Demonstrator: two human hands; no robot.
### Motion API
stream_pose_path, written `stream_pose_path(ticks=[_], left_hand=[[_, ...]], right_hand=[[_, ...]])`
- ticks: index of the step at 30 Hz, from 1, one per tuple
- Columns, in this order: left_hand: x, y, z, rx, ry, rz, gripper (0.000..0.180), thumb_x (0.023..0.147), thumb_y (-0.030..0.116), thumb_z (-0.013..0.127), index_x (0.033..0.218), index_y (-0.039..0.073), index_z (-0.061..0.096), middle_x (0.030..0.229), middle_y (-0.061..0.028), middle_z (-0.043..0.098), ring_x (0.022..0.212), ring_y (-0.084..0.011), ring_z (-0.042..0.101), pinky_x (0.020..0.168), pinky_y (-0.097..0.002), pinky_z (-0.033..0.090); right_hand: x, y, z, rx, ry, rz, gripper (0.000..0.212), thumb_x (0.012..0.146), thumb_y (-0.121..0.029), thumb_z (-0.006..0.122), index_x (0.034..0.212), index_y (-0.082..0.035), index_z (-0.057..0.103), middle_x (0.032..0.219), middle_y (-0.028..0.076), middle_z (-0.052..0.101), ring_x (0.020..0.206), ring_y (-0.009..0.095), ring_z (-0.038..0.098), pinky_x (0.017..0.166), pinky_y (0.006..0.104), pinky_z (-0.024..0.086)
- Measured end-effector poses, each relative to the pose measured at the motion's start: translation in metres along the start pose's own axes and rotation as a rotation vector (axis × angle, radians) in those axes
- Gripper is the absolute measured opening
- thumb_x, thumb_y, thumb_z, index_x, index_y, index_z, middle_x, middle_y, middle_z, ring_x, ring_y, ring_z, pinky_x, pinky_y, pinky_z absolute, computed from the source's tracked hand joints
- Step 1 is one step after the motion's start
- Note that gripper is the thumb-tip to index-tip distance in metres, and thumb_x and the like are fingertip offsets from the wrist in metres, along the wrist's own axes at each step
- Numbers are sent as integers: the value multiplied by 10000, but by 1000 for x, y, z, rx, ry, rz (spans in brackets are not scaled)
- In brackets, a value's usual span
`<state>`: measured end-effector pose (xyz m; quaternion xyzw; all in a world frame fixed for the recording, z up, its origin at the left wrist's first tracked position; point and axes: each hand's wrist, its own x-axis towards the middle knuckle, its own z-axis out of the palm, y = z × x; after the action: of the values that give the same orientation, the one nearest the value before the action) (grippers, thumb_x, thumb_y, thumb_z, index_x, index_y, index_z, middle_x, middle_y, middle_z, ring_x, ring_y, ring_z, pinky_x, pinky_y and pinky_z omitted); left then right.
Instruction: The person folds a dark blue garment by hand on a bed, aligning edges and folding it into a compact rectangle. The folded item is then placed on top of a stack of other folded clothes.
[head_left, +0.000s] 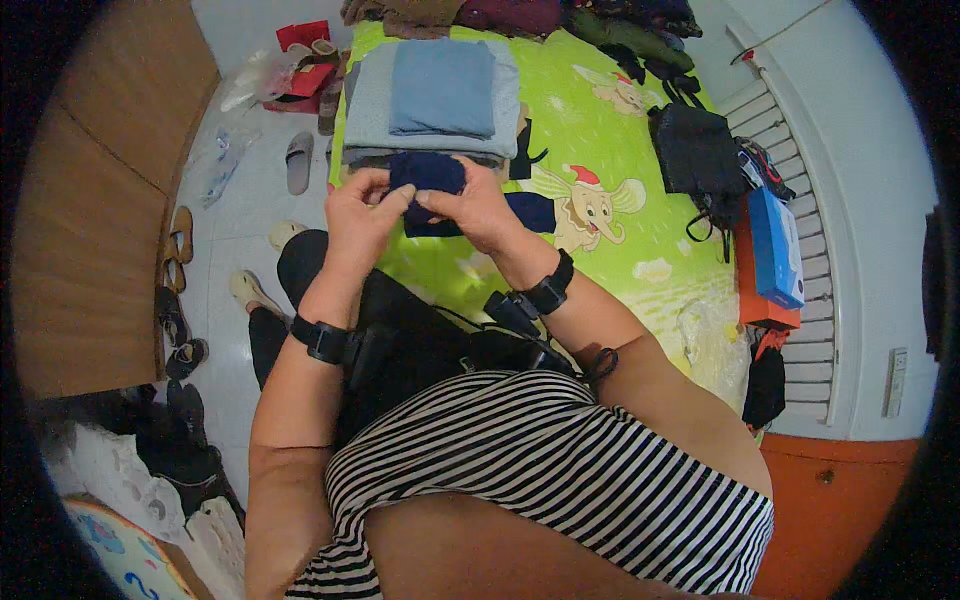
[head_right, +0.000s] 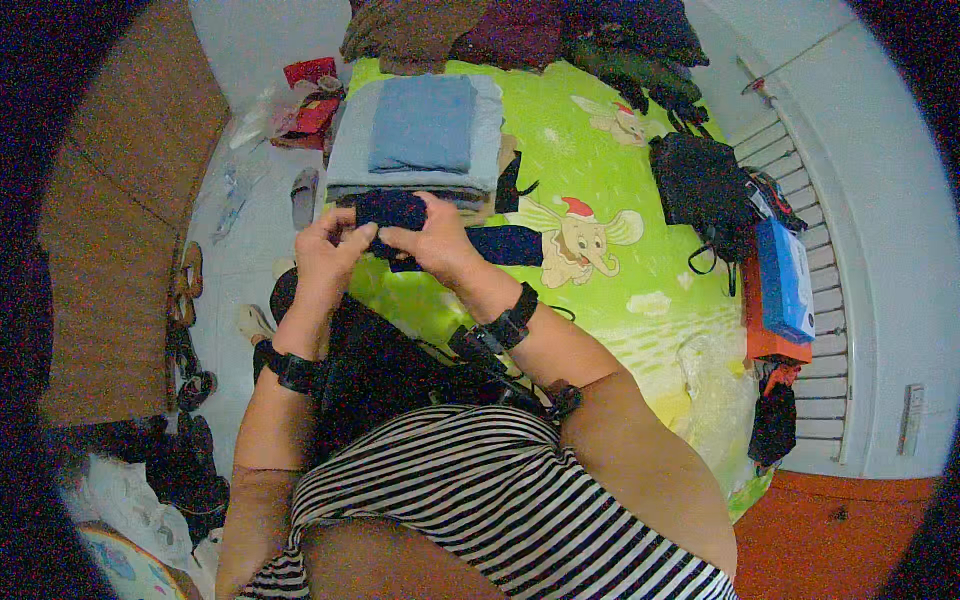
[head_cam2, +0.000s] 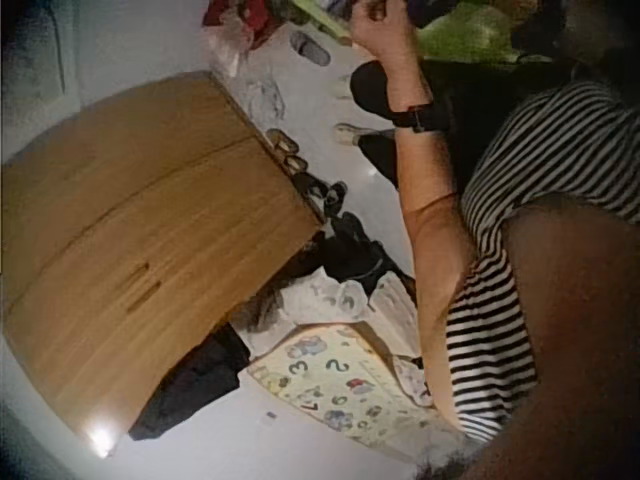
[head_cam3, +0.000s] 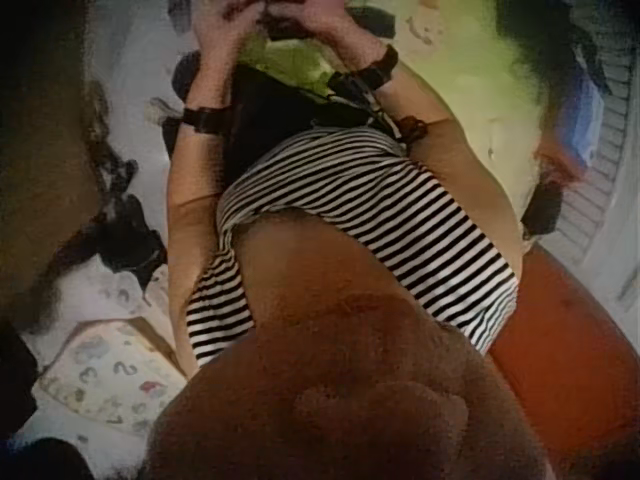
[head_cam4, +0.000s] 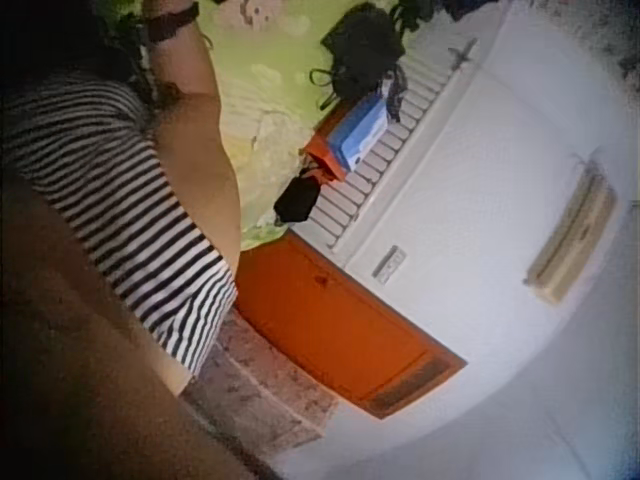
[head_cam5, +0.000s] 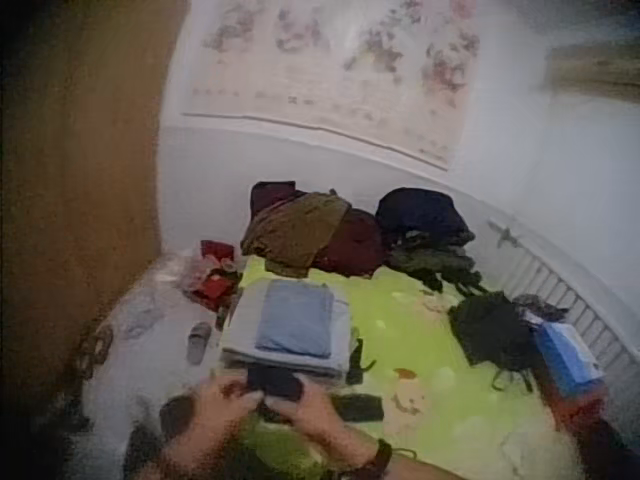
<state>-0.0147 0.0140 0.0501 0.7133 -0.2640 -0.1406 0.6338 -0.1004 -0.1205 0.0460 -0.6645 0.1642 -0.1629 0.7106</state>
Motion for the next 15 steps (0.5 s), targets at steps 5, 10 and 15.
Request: stream_pose_path(ticks=[5,10,15], left_hand=[[-3,5,7,34,5,20,183,728,74,641,875,-35,646,752,-62,627,681,-115,563,644,-247,456],[-2,-2,7,-3,112,309,166,699,-29,579,856,-50,627,917,-126,595,804,-202,579,731,-276,458],[1,-9,8,-32,182,356,152,666,-58,581,815,-51,607,973,-130,537,847,-218,545,728,-286,444]], right_hand=[[-4,1,-3,50,-80,-47,363,692,-45,705,1026,-6,570,880,25,622,749,106,569,681,264,489],[-7,-2,-3,3,-84,11,339,683,-59,717,988,-11,577,841,27,617,731,106,580,658,255,493],[-8,-3,-1,-59,-54,-70,344,705,12,690,1028,-22,576,854,19,618,704,88,574,653,230,489]])
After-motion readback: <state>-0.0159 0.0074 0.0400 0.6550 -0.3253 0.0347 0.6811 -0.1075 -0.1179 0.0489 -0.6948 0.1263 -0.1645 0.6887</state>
